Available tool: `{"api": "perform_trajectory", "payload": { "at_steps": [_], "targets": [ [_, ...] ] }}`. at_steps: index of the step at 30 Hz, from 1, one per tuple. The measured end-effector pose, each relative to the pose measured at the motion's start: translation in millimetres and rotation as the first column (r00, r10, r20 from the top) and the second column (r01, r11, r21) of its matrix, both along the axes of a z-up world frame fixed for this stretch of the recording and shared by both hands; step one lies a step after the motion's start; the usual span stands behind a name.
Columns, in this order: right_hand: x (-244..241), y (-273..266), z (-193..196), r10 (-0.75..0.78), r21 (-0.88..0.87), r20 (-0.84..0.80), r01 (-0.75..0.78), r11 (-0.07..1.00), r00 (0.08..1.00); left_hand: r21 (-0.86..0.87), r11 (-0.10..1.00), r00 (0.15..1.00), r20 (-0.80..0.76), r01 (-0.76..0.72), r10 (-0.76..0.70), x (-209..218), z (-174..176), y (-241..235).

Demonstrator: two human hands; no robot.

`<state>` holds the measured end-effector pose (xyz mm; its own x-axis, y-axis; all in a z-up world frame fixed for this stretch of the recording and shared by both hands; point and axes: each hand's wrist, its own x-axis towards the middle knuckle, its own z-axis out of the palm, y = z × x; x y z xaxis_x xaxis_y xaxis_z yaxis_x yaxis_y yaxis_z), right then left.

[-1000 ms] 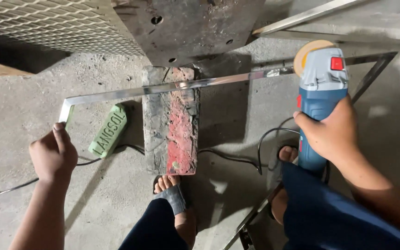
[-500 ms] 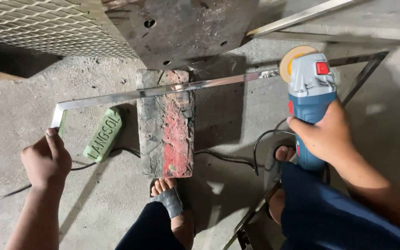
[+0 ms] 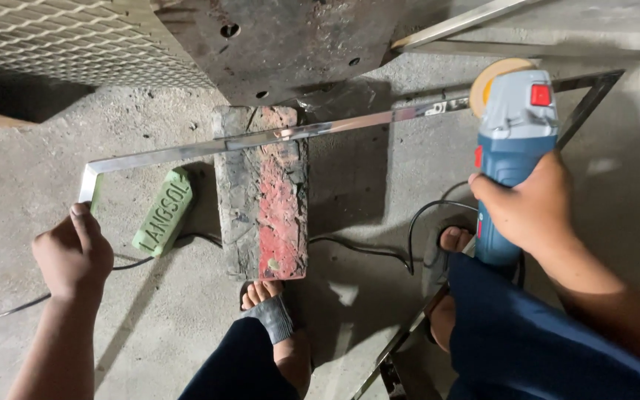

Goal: Using an angle grinder to smooth the edges and surfaces of a metal frame

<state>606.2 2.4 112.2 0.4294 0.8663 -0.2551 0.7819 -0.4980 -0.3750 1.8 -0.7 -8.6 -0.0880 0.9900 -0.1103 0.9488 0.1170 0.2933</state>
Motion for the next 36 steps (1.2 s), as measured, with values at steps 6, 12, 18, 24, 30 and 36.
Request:
{"api": "perform_trajectory", "payload": {
  "at_steps": [6,12,18,24,30,36],
  "targets": [
    [-14,-2,1,-0.039,-0.099,-0.05,0.034,0.995,0.998,0.019,1.0,1.0,0.02,-0.024,0.023,-1,0,-1],
    [-19,4,5,0.057,-0.023,-0.141,-0.061,0.998,0.988,0.022,1.0,1.0,0.015,-0.008,0.008,-2,-2,-1],
    [-24,6,2,0.044,-0.007,-0.028,-0.044,0.999,0.999,0.035,0.999,0.999,0.037,0.016,-0.017,-1,0,1],
    [-40,12,14,-0.068,-0.221,-0.031,0.059,0.974,0.997,0.026,1.0,1.0,-0.007,0.002,-0.001,-6,-7,-1],
    [-37,13,15,0.014,-0.134,-0.093,-0.026,0.991,0.996,0.029,1.0,0.998,0.063,-0.012,0.01,6,7,2],
    [-32,13,5,0.002,-0.121,-0.052,-0.008,0.993,0.999,0.039,0.999,0.999,0.035,-0.006,0.005,-1,-2,0]
  ]
}}
